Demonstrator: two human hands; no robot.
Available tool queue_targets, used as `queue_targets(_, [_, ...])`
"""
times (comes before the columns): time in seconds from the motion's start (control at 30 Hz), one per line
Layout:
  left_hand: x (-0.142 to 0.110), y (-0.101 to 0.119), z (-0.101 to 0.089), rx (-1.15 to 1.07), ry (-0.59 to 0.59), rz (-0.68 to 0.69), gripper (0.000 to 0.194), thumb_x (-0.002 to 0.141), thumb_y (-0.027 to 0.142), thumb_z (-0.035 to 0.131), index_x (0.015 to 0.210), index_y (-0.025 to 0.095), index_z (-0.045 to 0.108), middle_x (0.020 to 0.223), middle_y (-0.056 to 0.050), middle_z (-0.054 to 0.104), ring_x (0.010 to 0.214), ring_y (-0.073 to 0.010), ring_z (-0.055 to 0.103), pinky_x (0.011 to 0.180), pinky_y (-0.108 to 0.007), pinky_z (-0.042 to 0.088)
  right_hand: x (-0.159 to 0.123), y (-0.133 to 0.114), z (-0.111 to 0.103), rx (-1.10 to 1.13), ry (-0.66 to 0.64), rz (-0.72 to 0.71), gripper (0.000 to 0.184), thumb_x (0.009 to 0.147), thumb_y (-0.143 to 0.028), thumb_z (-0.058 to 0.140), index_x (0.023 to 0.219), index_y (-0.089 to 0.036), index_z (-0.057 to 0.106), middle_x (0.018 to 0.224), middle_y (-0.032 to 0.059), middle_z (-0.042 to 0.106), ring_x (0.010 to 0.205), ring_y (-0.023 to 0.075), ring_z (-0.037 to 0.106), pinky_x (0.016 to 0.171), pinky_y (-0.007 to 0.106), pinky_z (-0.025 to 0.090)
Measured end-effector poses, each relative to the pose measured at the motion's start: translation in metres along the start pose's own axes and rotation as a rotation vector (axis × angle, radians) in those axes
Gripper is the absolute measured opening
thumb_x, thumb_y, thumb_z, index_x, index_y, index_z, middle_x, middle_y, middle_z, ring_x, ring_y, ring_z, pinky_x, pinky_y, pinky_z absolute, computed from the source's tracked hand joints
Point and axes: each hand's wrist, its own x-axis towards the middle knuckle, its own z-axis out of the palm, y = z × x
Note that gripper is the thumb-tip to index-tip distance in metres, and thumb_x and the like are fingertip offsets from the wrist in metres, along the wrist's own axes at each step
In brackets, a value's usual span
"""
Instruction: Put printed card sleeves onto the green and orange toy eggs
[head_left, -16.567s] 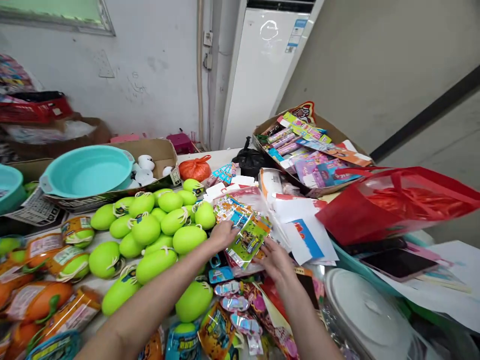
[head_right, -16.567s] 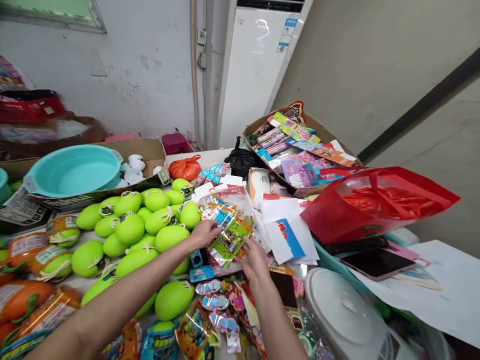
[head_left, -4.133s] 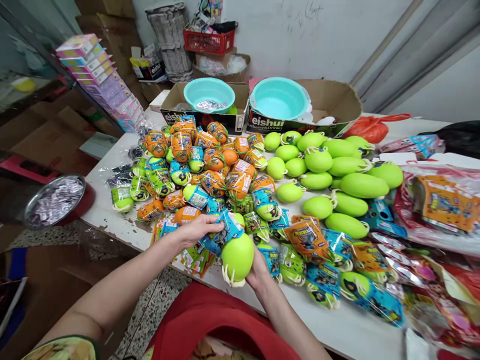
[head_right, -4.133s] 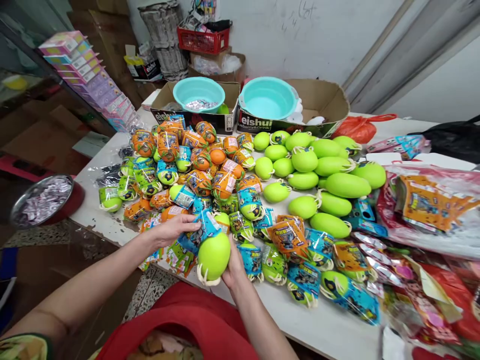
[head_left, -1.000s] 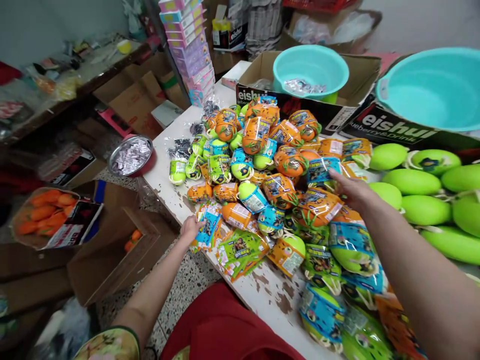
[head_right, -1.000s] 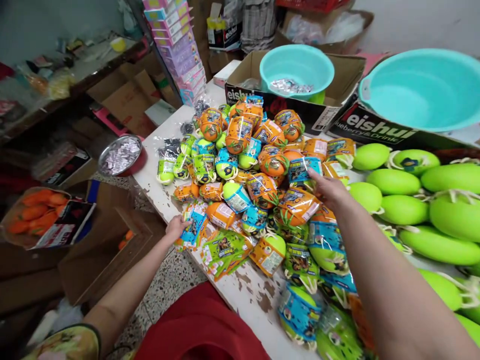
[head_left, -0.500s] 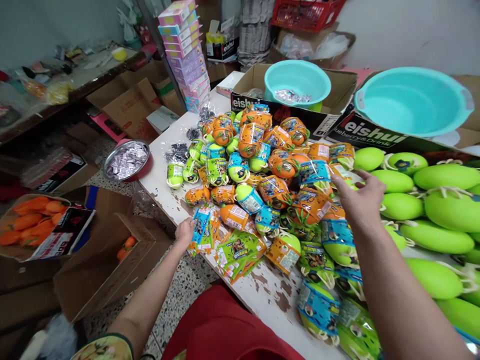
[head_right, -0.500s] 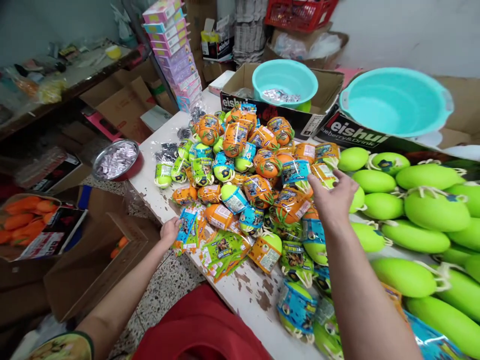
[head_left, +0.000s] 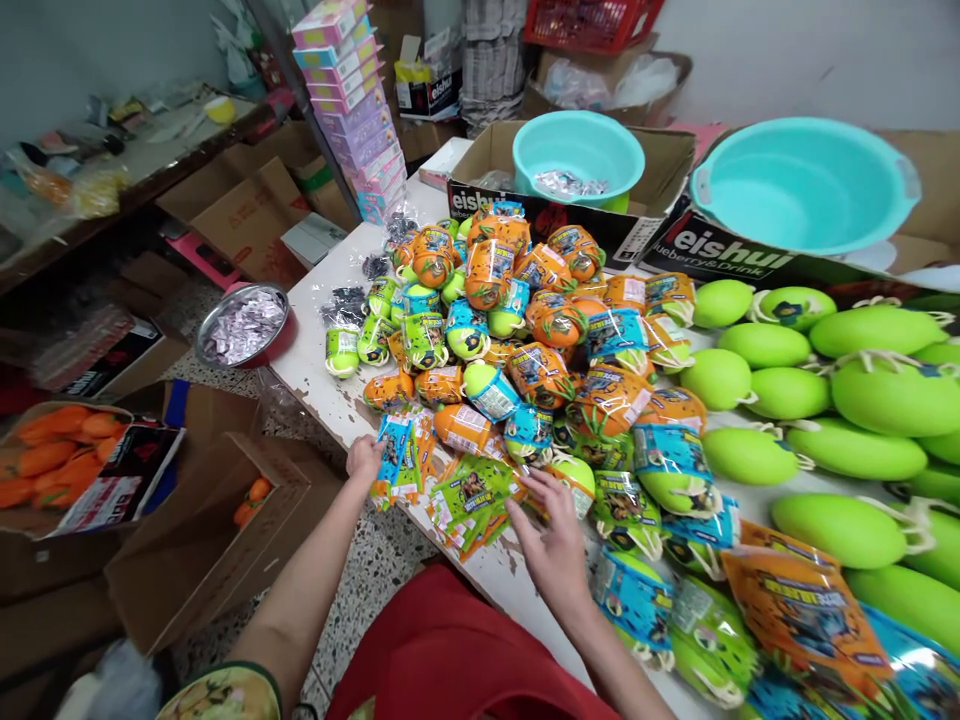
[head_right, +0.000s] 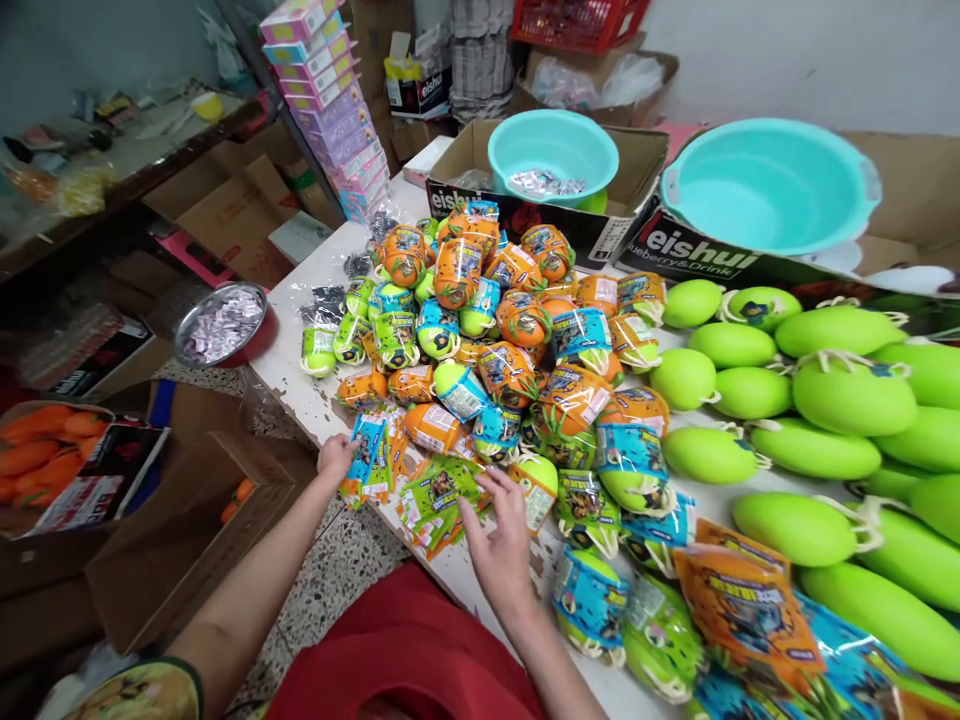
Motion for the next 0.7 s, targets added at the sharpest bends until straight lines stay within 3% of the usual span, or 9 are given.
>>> queue_targets(0.13, [0.004, -0.006, -0.011, -0.106, -0.01, -0.042, 0.027, 0.087, 0.039, 0.053, 0.096, 0.015, 0.061, 0.094, -0.004, 0.063, 0.085, -0.0171, 0.06, 0.079, -0.037, 0.048, -0.017, 0.007, 0.004, 0.063, -0.165, 0.053, 0.022, 0.084, -0.031, 0.058, 0.103, -0.02, 0.059, 0.11, 0.0113, 0.056, 0.106, 0.0248, 0.053, 0.091, 0.043, 0.044])
queue_targets(0.3, [-0.013, -0.004, -0.036, -0.332, 0.04, 0.006, 0.026, 0.085, 0.039, 0.051, 0.088, 0.017, 0.063, 0.081, -0.006, 0.066, 0.084, -0.0214, 0.06, 0.072, -0.03, 0.043, -0.017, 0.01, 0.012, 0.157, -0.27, 0.158, 0.025, 0.083, -0.035, 0.058, 0.102, -0.02, 0.061, 0.105, 0.0101, 0.06, 0.1, 0.0244, 0.056, 0.088, 0.041, 0.046])
queue_targets(0.37, [-0.033, 0.007, -0.039, -0.45, -0.016, 0.064, 0.03, 0.081, 0.044, 0.052, 0.083, 0.017, 0.062, 0.074, -0.004, 0.066, 0.078, -0.0211, 0.061, 0.065, -0.027, 0.043, -0.014, 0.006, 0.023, 0.258, -0.316, 0.283, 0.032, 0.08, -0.04, 0.061, 0.106, -0.02, 0.062, 0.106, 0.0104, 0.062, 0.098, 0.0247, 0.058, 0.085, 0.041, 0.048])
queue_targets(0.5, [-0.088, 0.044, -0.029, -0.642, -0.262, 0.228, 0.033, 0.071, 0.048, 0.06, 0.08, 0.016, 0.062, 0.071, -0.001, 0.065, 0.063, -0.0157, 0.059, 0.057, -0.023, 0.043, -0.005, -0.003, 0.052, 0.645, -0.451, 0.654, 0.053, 0.063, -0.049, 0.074, 0.105, -0.018, 0.064, 0.106, 0.0103, 0.066, 0.091, 0.0247, 0.062, 0.075, 0.036, 0.051])
queue_targets(0.6, [-0.118, 0.07, -0.02, -0.695, -0.368, 0.308, 0.031, 0.071, 0.047, 0.061, 0.069, 0.016, 0.059, 0.059, 0.003, 0.058, 0.053, -0.0117, 0.051, 0.051, -0.021, 0.038, -0.002, -0.002, 0.061, 0.805, -0.454, 0.831, 0.046, 0.056, -0.054, 0.076, 0.078, -0.014, 0.068, 0.074, 0.0053, 0.069, 0.062, 0.017, 0.06, 0.06, 0.029, 0.049])
queue_targets(0.7, [-0.128, 0.088, -0.02, -0.71, -0.385, 0.352, 0.035, 0.077, 0.048, 0.053, 0.063, 0.016, 0.057, 0.055, 0.004, 0.05, 0.052, -0.0107, 0.044, 0.05, -0.021, 0.034, 0.0, 0.008, 0.052, 0.754, -0.347, 0.875, 0.044, 0.051, -0.053, 0.079, 0.056, -0.014, 0.059, 0.051, -0.0007, 0.059, 0.045, 0.0102, 0.049, 0.048, 0.024, 0.042])
